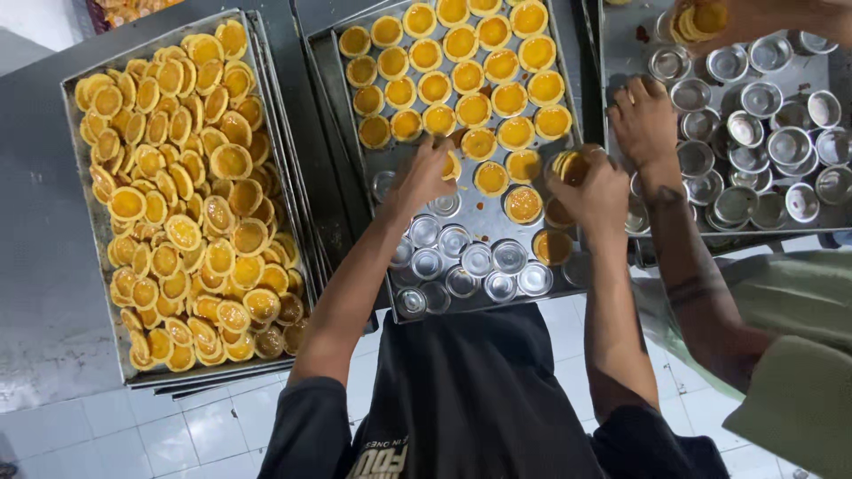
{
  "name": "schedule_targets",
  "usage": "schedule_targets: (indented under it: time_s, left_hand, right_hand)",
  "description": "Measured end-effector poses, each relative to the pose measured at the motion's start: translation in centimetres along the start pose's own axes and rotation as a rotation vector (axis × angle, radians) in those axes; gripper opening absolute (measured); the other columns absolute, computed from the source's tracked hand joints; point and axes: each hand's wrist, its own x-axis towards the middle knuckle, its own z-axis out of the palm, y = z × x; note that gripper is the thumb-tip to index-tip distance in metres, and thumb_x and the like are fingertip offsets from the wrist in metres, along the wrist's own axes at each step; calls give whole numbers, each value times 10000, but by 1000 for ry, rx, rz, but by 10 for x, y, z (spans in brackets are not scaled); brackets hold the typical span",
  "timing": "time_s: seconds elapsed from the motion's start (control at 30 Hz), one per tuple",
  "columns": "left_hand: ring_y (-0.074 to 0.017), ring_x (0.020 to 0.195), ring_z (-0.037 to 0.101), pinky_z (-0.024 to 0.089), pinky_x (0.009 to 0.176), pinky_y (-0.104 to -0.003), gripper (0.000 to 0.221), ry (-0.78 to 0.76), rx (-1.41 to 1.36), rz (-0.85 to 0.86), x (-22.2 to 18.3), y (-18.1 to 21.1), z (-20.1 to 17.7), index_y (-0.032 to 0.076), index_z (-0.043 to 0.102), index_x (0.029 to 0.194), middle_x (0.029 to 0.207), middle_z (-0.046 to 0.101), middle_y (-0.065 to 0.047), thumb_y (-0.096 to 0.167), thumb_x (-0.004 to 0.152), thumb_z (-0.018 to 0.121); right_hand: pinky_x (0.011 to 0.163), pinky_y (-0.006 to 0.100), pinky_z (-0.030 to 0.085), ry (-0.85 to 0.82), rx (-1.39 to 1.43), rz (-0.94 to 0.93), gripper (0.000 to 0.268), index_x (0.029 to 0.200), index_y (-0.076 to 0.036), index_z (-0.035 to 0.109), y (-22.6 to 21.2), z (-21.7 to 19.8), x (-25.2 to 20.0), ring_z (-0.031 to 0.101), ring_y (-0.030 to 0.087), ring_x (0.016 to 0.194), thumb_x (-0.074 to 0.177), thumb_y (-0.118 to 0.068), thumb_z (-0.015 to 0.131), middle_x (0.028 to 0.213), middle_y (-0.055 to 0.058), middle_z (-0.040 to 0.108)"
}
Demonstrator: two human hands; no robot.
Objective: The person organizes metal molds and transfers baked egg tarts between metal trays by hand.
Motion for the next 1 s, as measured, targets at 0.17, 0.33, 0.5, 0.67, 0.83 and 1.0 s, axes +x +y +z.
schedule_targets:
  time_s: [0.17,0.33,0.5,0.67,0.83,1.0]
  left_hand:
    - [-502,880,749,605,708,-528,667,88,11,34,-10,-13,0,117,579,1248,1061,614,-211,312,671,851]
    - [-260,854,665,519,688,-422,560,204,241,7,-15,-34,-34,130,564,1183,1024,692,-111,389,774,846]
    - [-522,857,745,606,726,-620,645,406,251,-178,4,-83,-48,60,522,1294,1095,596,-241,289,748,779]
    - [-526,944,730,623,762,-608,661,232,280,-258,23,-95,-48,53,512,1308,1126,598,-277,294,751,773]
    - [-488,965,742,658,772,-576,724,189,409,-273,21,-93,-46,34,525,1373,1120,610,-265,343,771,783]
    - [-469,885,754,634,737,-558,685,206,422,-203,16,-124,-35,68,521,1336,1031,628,-221,314,759,798]
  right_hand:
    - [822,495,616,49,-455,-386,400,1264,-124,762,41,-16,80,748,433,1023,891,-266,779,1085,191,711]
    - [755,363,668,20,-1166,-620,858,1391,-86,658,67,28,110,727,274,1027,897,-788,665,1236,148,674]
    - [839,638,618,-376,-351,-225,645,1340,-80,673,-64,27,10,686,514,1156,789,-320,908,1336,239,615]
    - [876,535,638,-219,-434,-353,812,1377,-87,617,-28,66,14,700,438,1132,700,-430,907,1231,165,650]
    - [834,515,650,-197,-441,-380,826,1402,-63,624,-32,50,9,731,414,1061,710,-420,899,1187,151,680]
    - [792,545,661,-215,-451,-267,698,1395,-133,650,-35,49,1,756,414,982,785,-389,874,1273,94,674]
